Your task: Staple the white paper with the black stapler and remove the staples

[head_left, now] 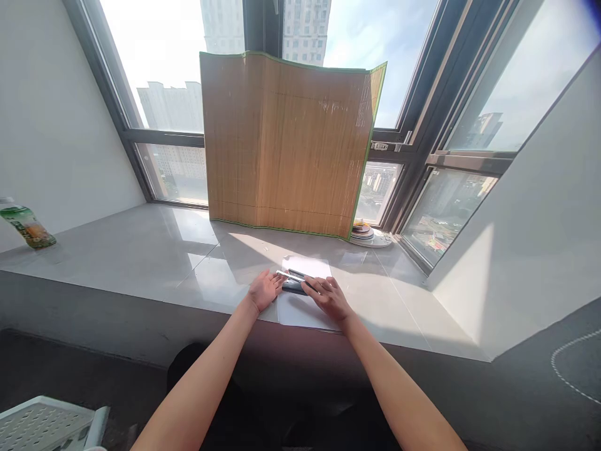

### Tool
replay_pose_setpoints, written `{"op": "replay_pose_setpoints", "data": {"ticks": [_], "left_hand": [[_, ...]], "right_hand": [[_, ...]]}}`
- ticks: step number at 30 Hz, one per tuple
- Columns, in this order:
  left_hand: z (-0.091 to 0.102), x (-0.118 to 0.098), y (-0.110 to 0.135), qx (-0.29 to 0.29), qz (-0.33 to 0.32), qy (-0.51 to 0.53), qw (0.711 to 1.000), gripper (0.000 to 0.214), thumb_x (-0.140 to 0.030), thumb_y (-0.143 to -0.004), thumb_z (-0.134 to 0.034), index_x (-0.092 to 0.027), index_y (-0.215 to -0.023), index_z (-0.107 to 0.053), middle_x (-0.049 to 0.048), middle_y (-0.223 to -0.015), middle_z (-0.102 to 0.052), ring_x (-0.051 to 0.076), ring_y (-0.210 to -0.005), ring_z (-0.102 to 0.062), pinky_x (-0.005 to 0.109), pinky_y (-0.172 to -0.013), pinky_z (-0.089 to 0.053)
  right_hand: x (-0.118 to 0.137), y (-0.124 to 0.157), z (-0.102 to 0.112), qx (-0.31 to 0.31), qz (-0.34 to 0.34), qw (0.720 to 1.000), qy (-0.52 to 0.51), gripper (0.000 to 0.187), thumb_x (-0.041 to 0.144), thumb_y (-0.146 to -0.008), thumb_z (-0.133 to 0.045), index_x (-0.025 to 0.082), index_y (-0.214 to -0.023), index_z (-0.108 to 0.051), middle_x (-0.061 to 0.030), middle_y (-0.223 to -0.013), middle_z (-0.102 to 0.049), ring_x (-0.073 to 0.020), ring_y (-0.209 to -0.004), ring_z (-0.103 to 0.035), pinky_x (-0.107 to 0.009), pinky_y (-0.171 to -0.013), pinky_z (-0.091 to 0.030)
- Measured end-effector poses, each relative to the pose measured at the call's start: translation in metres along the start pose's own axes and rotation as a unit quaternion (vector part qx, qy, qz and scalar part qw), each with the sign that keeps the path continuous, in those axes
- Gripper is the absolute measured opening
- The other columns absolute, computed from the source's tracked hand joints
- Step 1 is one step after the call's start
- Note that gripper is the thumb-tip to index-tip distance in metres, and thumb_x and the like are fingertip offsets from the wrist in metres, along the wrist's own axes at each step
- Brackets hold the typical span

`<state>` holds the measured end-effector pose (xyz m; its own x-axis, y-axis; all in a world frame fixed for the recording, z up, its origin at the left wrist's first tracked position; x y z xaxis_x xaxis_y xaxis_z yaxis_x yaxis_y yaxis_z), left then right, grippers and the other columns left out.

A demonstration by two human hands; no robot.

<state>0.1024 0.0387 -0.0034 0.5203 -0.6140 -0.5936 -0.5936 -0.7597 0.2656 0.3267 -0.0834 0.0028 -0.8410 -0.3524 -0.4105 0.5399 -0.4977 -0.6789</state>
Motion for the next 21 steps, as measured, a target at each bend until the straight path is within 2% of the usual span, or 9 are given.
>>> {"op": "replay_pose_setpoints", "data": {"ticks": [6,9,11,13,16,18,21], "left_hand": [[-0.001,-0.001,-0.001,-0.002,0.007,0.004,1.000,0.053,-0.036,-0.113,-0.035,-0.011,-0.159,-0.040,0.0186,-0.129,-0.071,0.022,-0.118,-0.072,0.032,-0.098,-0.059],[0.000,0.001,-0.002,-0.012,-0.001,0.011,1.000,0.046,-0.028,-0.112,-0.039,-0.011,-0.153,-0.047,0.0194,-0.127,-0.071,0.023,-0.114,-0.073,0.038,-0.101,-0.058],[0.001,0.003,-0.002,-0.017,-0.021,-0.010,1.000,0.040,-0.017,-0.107,-0.046,-0.012,-0.146,-0.055,0.0186,-0.127,-0.071,0.022,-0.113,-0.073,0.039,-0.102,-0.057],[0.001,0.006,-0.002,-0.017,-0.047,-0.061,0.997,0.033,-0.010,-0.102,-0.053,-0.012,-0.133,-0.065,0.0167,-0.119,-0.073,0.020,-0.105,-0.074,0.035,-0.098,-0.057],[-0.002,0.010,0.000,-0.003,-0.083,-0.157,0.984,0.021,-0.015,-0.098,-0.066,-0.010,-0.116,-0.074,0.0112,-0.097,-0.073,0.015,-0.083,-0.070,0.030,-0.087,-0.054],[-0.005,0.013,0.001,0.014,-0.107,-0.206,0.973,0.022,-0.024,-0.093,-0.076,-0.010,-0.111,-0.076,0.0085,-0.090,-0.072,0.013,-0.075,-0.066,0.028,-0.080,-0.052],[-0.010,0.016,0.005,0.025,-0.133,-0.289,0.948,0.032,-0.040,-0.087,-0.084,-0.013,-0.103,-0.077,0.0094,-0.086,-0.075,0.014,-0.070,-0.064,0.027,-0.068,-0.047]], "right_hand": [[0.001,-0.001,0.003,-0.013,-0.018,1.000,-0.010,0.043,0.006,-0.101,-0.063,0.028,-0.137,-0.069,-0.0060,-0.140,-0.073,-0.0223,-0.113,-0.063,-0.039,-0.094,-0.042],[-0.006,-0.004,0.003,-0.034,-0.119,0.990,-0.071,0.033,0.014,-0.102,-0.062,0.023,-0.133,-0.070,-0.0099,-0.127,-0.078,-0.0236,-0.104,-0.067,-0.040,-0.090,-0.043],[-0.016,-0.002,0.000,-0.058,-0.235,0.962,-0.125,0.024,0.026,-0.102,-0.064,0.021,-0.123,-0.074,-0.0096,-0.108,-0.081,-0.0248,-0.093,-0.068,-0.040,-0.086,-0.046],[-0.027,0.002,-0.005,-0.068,-0.344,0.920,-0.172,0.025,0.040,-0.099,-0.065,0.021,-0.112,-0.077,-0.0081,-0.093,-0.080,-0.0264,-0.084,-0.068,-0.041,-0.082,-0.050],[-0.038,0.008,-0.013,-0.042,-0.435,0.869,-0.232,0.034,0.052,-0.093,-0.067,0.022,-0.104,-0.080,-0.0089,-0.089,-0.080,-0.0303,-0.082,-0.072,-0.043,-0.081,-0.056],[-0.040,0.010,-0.016,-0.019,-0.442,0.854,-0.274,0.032,0.052,-0.091,-0.070,0.024,-0.102,-0.081,-0.0082,-0.092,-0.081,-0.0306,-0.083,-0.074,-0.042,-0.080,-0.058],[-0.039,0.011,-0.019,0.003,-0.402,0.859,-0.316,0.025,0.048,-0.090,-0.074,0.027,-0.101,-0.081,-0.0055,-0.094,-0.082,-0.0277,-0.081,-0.076,-0.039,-0.076,-0.059]]}}
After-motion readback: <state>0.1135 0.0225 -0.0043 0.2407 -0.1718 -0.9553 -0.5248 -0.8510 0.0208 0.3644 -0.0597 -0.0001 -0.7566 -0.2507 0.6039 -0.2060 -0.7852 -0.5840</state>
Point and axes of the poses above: each hand's wrist, its own y-axis away from the middle knuckle, its own z-axis out of the back of the hand, x = y × z, the point moved 2 cm from there along -y, towards the middle knuckle
